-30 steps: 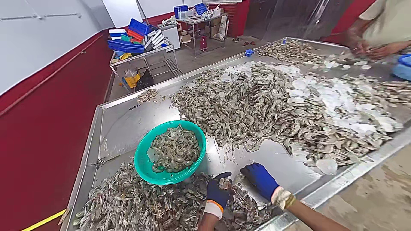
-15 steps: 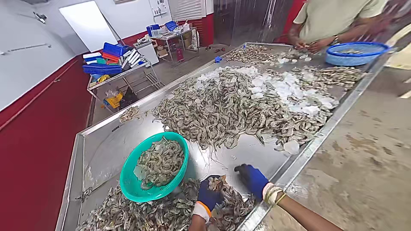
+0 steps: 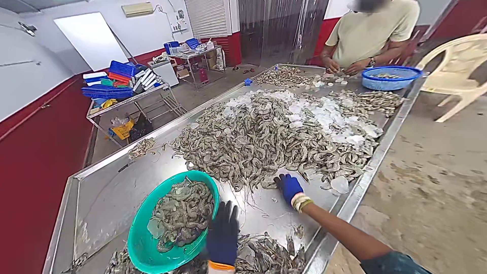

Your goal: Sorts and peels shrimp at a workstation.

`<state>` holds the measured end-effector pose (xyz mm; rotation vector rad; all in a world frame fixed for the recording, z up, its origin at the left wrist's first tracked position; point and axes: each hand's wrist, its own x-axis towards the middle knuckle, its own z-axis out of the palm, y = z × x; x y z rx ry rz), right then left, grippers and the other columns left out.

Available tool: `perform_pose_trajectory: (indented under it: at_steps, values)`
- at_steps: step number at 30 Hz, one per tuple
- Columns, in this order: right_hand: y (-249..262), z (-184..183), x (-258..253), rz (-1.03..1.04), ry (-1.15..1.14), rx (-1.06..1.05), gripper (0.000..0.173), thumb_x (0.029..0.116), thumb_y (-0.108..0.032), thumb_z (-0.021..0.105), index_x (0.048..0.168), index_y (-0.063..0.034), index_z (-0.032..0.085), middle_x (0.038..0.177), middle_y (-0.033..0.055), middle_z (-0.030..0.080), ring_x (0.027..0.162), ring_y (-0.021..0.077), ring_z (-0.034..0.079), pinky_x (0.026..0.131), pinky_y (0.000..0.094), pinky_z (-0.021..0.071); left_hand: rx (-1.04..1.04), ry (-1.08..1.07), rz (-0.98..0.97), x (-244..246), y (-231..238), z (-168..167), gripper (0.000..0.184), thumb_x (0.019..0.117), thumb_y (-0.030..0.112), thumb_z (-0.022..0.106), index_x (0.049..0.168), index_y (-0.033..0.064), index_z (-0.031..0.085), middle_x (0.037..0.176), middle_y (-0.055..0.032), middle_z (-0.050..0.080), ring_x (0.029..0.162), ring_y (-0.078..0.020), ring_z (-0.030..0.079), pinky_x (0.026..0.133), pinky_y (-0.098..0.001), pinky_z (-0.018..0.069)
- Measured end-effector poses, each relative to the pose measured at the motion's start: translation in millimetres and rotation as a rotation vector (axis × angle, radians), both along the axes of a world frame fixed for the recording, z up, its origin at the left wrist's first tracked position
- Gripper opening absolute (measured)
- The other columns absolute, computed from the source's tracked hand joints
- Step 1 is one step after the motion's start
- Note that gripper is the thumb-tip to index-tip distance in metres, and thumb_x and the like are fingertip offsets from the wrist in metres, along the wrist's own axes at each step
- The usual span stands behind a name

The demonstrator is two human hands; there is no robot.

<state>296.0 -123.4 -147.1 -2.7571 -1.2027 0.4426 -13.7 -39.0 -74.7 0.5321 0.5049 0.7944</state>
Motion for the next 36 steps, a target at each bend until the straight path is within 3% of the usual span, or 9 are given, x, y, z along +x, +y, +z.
perform_pose_trajectory:
  at_steps: [4,6,8,13,20,23,28,31,36]
  values:
    - [-40.8,17.1,-100.0,0.032,0.164,-0.13,0.039,0.0965,-0.012,0.063,0.133,0.0012,0.061,0.134,0.0291,0.059,0.126,0.0488,0.056,0.103,0.0635,0.0468,0.869,0.821,-0.339,34.4,-52.4,-34.4,0.048,0.1016,0.006,0.055,0.149,0.0024,0.05,0.156,-0.0135,0.049,0.144,-0.0264,0.046,0.117,-0.0432,0.0434]
    - [-56.3,34.3,-132.9,0.108,0.291,-0.119,0.039,0.0975,-0.021,0.063,0.131,-0.0017,0.062,0.13,0.0247,0.064,0.123,0.0429,0.062,0.101,0.0607,0.0493,1.339,0.957,-0.55,45.5,-60.4,-45.5,0.057,0.0976,0.005,0.059,0.153,0.0079,0.047,0.159,-0.0132,0.045,0.152,-0.0363,0.033,0.124,-0.0497,0.0281]
    - [-66.4,47.3,-146.5,0.122,0.391,-0.063,0.039,0.1018,-0.025,0.059,0.132,-0.0012,0.062,0.127,0.0236,0.067,0.12,0.04,0.065,0.101,0.0585,0.0507,1.493,1.047,-0.637,54.0,-64.3,-40.0,0.056,0.0985,0.003,0.057,0.153,0.0114,0.049,0.147,-0.0167,0.057,0.141,-0.0378,0.048,0.12,-0.0511,0.0337]
    - [-74.0,55.6,-153.5,0.242,-0.012,-0.001,0.026,0.1013,-0.015,0.054,0.114,0.0011,0.07,0.12,0.0213,0.069,0.117,0.0403,0.064,0.103,0.0564,0.0457,1.079,1.335,-0.866,58.1,-70.4,-11.3,0.04,0.1121,0.028,0.037,0.145,0.0142,0.054,0.127,-0.0193,0.069,0.119,-0.0368,0.066,0.104,-0.0574,0.0495]
    - [-69.8,54.0,-106.9,0.246,0.017,-0.078,0.022,0.0953,-0.014,0.064,0.108,-0.0006,0.075,0.125,0.0247,0.067,0.132,0.0473,0.053,0.119,0.0711,0.0216,0.701,1.021,-0.827,43.5,-62.2,-5.7,0.035,0.1053,0.003,0.048,0.139,-0.0059,0.051,0.131,-0.0294,0.059,0.114,-0.0378,0.064,0.096,-0.0533,0.054]
    - [-45.3,60.8,-60.9,0.126,0.151,-0.227,0.041,0.099,-0.04,0.064,0.121,-0.0068,0.073,0.133,0.0264,0.062,0.131,0.0483,0.052,0.108,0.0692,0.0367,0.713,0.874,-0.69,29.2,-51.4,-14.6,0.032,0.1092,0.01,0.042,0.135,-0.0058,0.053,0.099,-0.0171,0.064,0.083,-0.0209,0.062,0.081,-0.0385,0.0543]
    - [35.1,35.9,-51.6,-0.116,0.171,-0.11,0.045,0.1023,-0.036,0.057,0.131,-0.0011,0.063,0.13,0.0271,0.065,0.119,0.0466,0.064,0.096,0.0651,0.0499,0.745,0.892,-0.539,32.4,-46.7,-22.5,0.026,0.1013,0.02,0.063,0.108,-0.005,0.064,0.092,-0.0164,0.064,0.08,-0.0232,0.064,0.076,-0.0433,0.0576]
    - [38.2,37.0,-95.2,-0.077,0.273,-0.182,0.037,0.103,-0.009,0.052,0.139,0.0013,0.057,0.133,0.0296,0.063,0.123,0.0485,0.061,0.1,0.064,0.0493,0.92,1.062,-0.414,30.0,-44.7,-23.7,0.032,0.107,0.017,0.048,0.132,0.0079,0.067,0.108,-0.0176,0.072,0.095,-0.0291,0.069,0.089,-0.0489,0.0539]
    - [-12.8,77.1,-157.0,0.162,0.384,-0.242,0.036,0.1069,-0.019,0.049,0.14,-0.0056,0.053,0.129,0.025,0.065,0.116,0.0451,0.067,0.092,0.0633,0.0538,1.096,1.025,-0.403,34.9,-43.0,-39.8,0.052,0.1019,0.007,0.054,0.153,0.0038,0.046,0.147,-0.0194,0.055,0.138,-0.0312,0.053,0.119,-0.044,0.0391]
